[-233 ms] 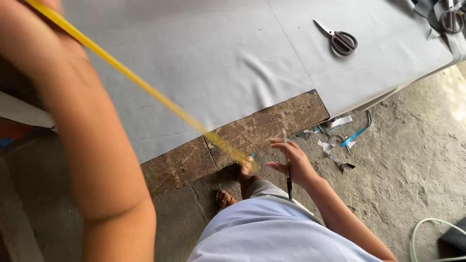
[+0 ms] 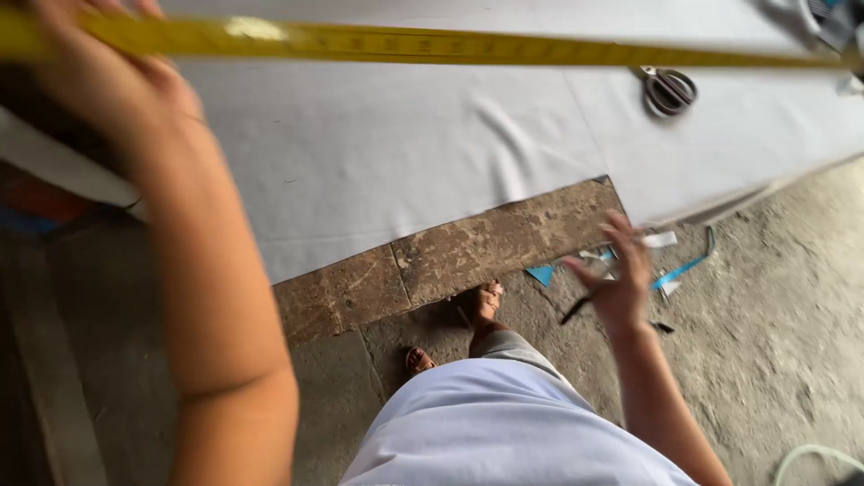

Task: Measuring, marking, and cutting fabric on a workbench using a ruler, pen, and scissors.

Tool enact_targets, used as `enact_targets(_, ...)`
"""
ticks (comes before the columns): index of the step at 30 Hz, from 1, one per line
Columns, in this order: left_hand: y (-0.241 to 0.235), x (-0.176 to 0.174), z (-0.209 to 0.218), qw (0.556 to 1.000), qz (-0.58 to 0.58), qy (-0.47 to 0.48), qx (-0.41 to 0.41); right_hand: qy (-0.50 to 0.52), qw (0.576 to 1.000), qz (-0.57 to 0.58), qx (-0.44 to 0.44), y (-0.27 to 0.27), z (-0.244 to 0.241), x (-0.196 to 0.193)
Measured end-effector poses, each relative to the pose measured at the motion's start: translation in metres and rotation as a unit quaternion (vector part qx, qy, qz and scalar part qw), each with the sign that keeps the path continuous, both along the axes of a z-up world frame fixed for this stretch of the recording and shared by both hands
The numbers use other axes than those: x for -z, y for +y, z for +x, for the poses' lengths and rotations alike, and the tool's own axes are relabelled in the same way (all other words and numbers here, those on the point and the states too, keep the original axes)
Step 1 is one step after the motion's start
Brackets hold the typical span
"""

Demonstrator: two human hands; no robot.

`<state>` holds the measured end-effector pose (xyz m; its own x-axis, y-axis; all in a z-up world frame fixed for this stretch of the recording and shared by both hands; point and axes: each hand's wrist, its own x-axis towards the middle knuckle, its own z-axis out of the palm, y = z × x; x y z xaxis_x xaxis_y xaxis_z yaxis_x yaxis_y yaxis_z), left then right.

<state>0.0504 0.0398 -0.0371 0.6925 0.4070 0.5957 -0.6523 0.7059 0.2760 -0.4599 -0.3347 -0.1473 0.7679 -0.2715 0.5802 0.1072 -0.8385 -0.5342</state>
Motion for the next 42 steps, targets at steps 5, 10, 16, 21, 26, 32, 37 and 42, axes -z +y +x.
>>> enact_targets(5, -0.029, 0.150, -0.085, 0.807, -0.236, 0.539, -0.057, -0.175, 0.973, -0.139, 0.060, -0.053, 0.028, -0.023)
enact_targets(10, -0.051, 0.214, -0.112, 0.728, -0.205, 0.643, -0.118, -0.127, 0.986, -0.110, 0.009, -0.106, 0.080, 0.016)
enact_targets(16, -0.064, 0.245, -0.101, 0.712, -0.021, 0.673, -0.199, -0.016, 0.991, -0.103, 0.079, -0.221, 0.128, 0.098)
enact_targets(21, -0.060, 0.304, -0.122, 0.471, 0.459, 0.653, -0.377, 0.075, 0.991, -0.083, 0.077, -0.311, 0.155, 0.151)
enact_targets(26, -0.088, 0.273, -0.156, 0.345, 0.712, 0.552, -0.264, 0.179, 0.983, -0.045, 0.003, -0.314, 0.183, 0.197)
enact_targets(32, -0.097, 0.288, -0.140, 0.325, 0.742, 0.539, -0.230, 0.157, 0.988, -0.015, 0.008, -0.329, 0.208, 0.218)
enact_targets(37, -0.111, 0.296, -0.132, 0.337, 0.726, 0.520, -0.298, 0.091, 0.995, -0.031, 0.017, -0.342, 0.224, 0.230)
enact_targets(42, -0.107, 0.318, -0.129, 0.300, 0.724, 0.520, -0.340, 0.170, 0.984, -0.004, 0.045, -0.330, 0.224, 0.214)
